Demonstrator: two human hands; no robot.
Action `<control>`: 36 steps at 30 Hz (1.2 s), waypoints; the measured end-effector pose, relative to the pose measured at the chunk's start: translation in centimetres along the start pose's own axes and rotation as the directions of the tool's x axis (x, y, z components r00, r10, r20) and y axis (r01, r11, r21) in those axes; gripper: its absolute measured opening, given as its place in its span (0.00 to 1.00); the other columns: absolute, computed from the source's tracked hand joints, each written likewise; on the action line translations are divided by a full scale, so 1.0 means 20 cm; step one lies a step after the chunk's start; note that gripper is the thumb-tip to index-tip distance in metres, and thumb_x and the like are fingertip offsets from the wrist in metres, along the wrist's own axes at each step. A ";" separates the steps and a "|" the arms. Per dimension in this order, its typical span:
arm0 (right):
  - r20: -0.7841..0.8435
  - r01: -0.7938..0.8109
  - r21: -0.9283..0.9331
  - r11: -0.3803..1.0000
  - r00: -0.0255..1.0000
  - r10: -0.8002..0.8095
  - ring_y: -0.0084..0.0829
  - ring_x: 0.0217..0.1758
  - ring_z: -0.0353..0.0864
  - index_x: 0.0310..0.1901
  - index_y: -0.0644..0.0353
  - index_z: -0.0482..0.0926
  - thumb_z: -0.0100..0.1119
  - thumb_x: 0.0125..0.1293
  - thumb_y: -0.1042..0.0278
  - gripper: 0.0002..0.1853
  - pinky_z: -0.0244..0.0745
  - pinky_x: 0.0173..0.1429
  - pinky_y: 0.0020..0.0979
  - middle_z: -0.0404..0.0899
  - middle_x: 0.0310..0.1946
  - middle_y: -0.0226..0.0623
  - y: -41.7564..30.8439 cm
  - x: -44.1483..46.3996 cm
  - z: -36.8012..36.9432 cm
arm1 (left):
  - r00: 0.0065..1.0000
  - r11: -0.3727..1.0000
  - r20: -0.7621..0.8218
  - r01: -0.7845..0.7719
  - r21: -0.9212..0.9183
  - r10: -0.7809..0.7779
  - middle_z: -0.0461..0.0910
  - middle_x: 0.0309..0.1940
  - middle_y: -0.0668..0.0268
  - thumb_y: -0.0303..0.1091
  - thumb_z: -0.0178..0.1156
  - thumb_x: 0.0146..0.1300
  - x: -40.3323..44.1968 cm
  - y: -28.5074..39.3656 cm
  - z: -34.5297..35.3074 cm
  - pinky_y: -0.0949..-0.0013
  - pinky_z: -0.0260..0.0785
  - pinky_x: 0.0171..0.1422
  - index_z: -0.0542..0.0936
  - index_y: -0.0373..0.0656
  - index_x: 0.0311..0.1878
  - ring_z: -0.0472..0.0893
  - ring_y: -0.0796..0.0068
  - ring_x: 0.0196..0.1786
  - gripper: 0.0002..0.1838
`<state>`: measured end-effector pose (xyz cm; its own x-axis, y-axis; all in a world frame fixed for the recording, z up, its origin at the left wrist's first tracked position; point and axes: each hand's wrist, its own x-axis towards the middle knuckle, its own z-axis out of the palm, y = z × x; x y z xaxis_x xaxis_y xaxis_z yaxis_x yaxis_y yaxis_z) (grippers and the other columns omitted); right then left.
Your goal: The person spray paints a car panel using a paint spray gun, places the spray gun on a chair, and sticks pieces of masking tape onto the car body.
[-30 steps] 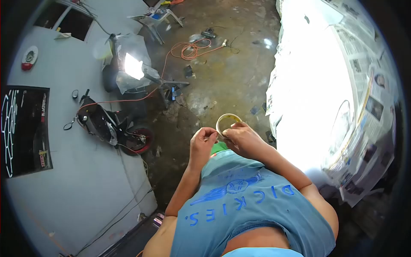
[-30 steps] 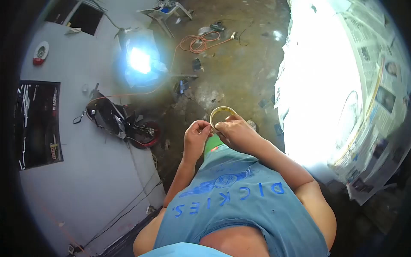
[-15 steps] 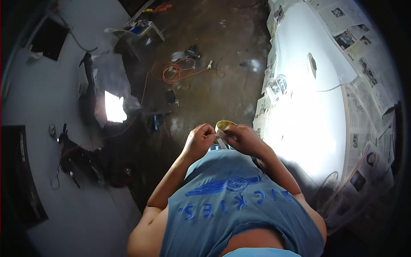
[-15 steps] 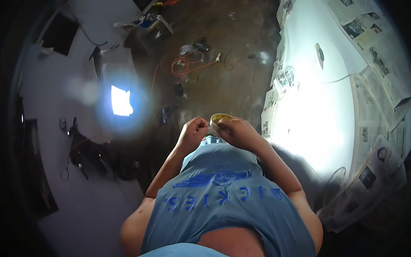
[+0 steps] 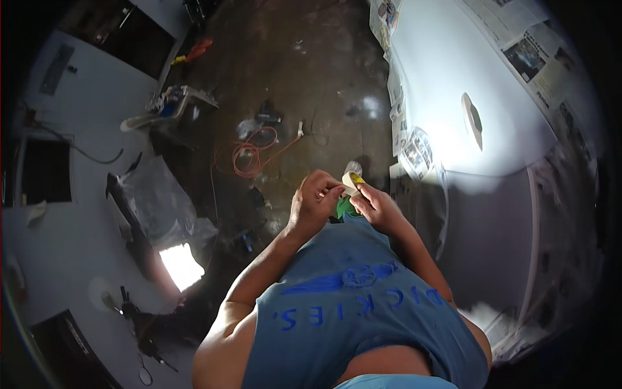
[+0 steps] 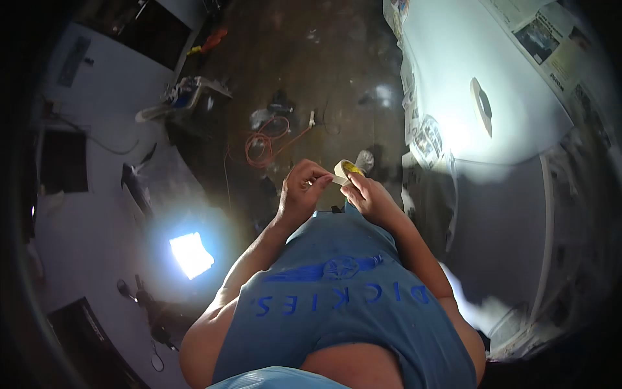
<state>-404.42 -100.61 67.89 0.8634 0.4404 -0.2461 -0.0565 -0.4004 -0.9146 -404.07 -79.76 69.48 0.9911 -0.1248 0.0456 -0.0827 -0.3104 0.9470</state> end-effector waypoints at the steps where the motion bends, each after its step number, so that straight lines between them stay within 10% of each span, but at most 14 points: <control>1: -0.045 0.026 -0.013 1.000 0.999 -0.027 0.46 0.39 0.84 0.59 0.68 0.73 0.55 0.75 0.63 0.19 0.75 0.45 0.40 0.83 0.37 0.51 0.03 0.12 -0.08 | 1.000 1.000 -0.020 0.019 -0.022 -0.020 0.79 0.36 0.65 0.28 0.66 0.66 0.14 0.00 0.01 0.71 0.71 0.42 0.83 0.39 0.39 0.79 0.77 0.39 0.03; 5: -0.021 0.061 0.061 0.996 0.998 -0.060 0.42 0.36 0.83 0.70 0.67 0.68 0.56 0.71 0.65 0.28 0.74 0.44 0.41 0.82 0.35 0.51 0.01 0.57 -0.45 | 0.995 0.997 -0.070 0.062 -0.047 -0.066 0.79 0.37 0.66 0.27 0.67 0.66 0.72 0.03 0.01 0.73 0.70 0.44 0.83 0.38 0.39 0.77 0.79 0.39 0.03; 9: 0.008 0.197 -0.376 0.906 0.978 -0.209 0.55 0.33 0.82 0.52 0.65 0.78 0.56 0.65 0.67 0.16 0.75 0.41 0.49 0.81 0.29 0.52 -0.06 1.06 -0.76 | 0.974 0.985 -0.196 -0.086 0.146 0.114 0.79 0.37 0.67 0.29 0.67 0.67 1.15 0.10 -0.02 0.74 0.70 0.45 0.83 0.40 0.40 0.77 0.79 0.39 0.04; 11: -0.036 0.003 -0.469 0.883 0.999 -0.022 0.60 0.37 0.81 0.44 0.63 0.79 0.56 0.63 0.66 0.12 0.75 0.43 0.53 0.81 0.31 0.52 0.22 1.33 -0.87 | 0.886 0.998 -0.459 -0.042 0.050 0.061 0.81 0.39 0.68 0.31 0.65 0.70 1.38 0.18 -0.21 0.74 0.71 0.47 0.83 0.42 0.41 0.78 0.80 0.40 0.03; 16: 0.252 -0.229 0.211 0.950 0.952 0.173 0.25 0.29 0.73 0.42 0.63 0.79 0.53 0.74 0.58 0.15 0.66 0.34 0.30 0.73 0.24 0.32 0.06 1.80 -1.11 | 0.706 0.995 -0.703 0.087 -0.043 -0.092 0.84 0.45 0.66 0.34 0.57 0.77 1.97 -0.02 -0.68 0.72 0.74 0.51 0.82 0.40 0.55 0.81 0.79 0.46 0.11; 25: 0.254 -0.122 0.568 0.814 0.967 -0.032 0.18 0.24 0.64 0.38 0.60 0.78 0.47 0.81 0.52 0.21 0.64 0.32 0.24 0.67 0.21 0.23 -0.38 2.99 -1.41 | 0.946 0.874 -0.226 0.103 -0.475 -0.234 0.79 0.37 0.69 0.44 0.51 0.80 3.05 -0.42 -0.42 0.76 0.70 0.48 0.75 0.37 0.66 0.77 0.83 0.41 0.22; 29: -0.097 0.012 0.687 0.727 0.992 0.075 0.21 0.35 0.77 0.41 0.62 0.80 0.53 0.78 0.60 0.13 0.74 0.46 0.25 0.80 0.31 0.31 -0.33 3.48 -1.57 | 0.952 0.870 -0.153 0.167 -0.464 -0.264 0.71 0.30 0.77 0.43 0.50 0.81 3.59 -0.40 -0.55 0.80 0.61 0.37 0.76 0.36 0.65 0.68 0.89 0.33 0.22; 36: -0.173 0.033 0.757 0.653 0.973 0.151 0.30 0.54 0.82 0.64 0.63 0.66 0.66 0.68 0.68 0.27 0.78 0.58 0.31 0.78 0.56 0.40 -0.18 4.25 -1.95 | 0.952 0.836 -0.087 0.211 -0.506 -0.293 0.71 0.31 0.79 0.42 0.50 0.81 4.41 -0.54 -0.61 0.81 0.59 0.35 0.78 0.36 0.63 0.67 0.91 0.32 0.21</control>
<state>-311.35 -93.06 62.85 0.9184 0.2293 -0.3226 -0.3880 0.3615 -0.8478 -314.46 -75.89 67.08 0.9770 0.0538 -0.2064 0.1927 0.1913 0.9624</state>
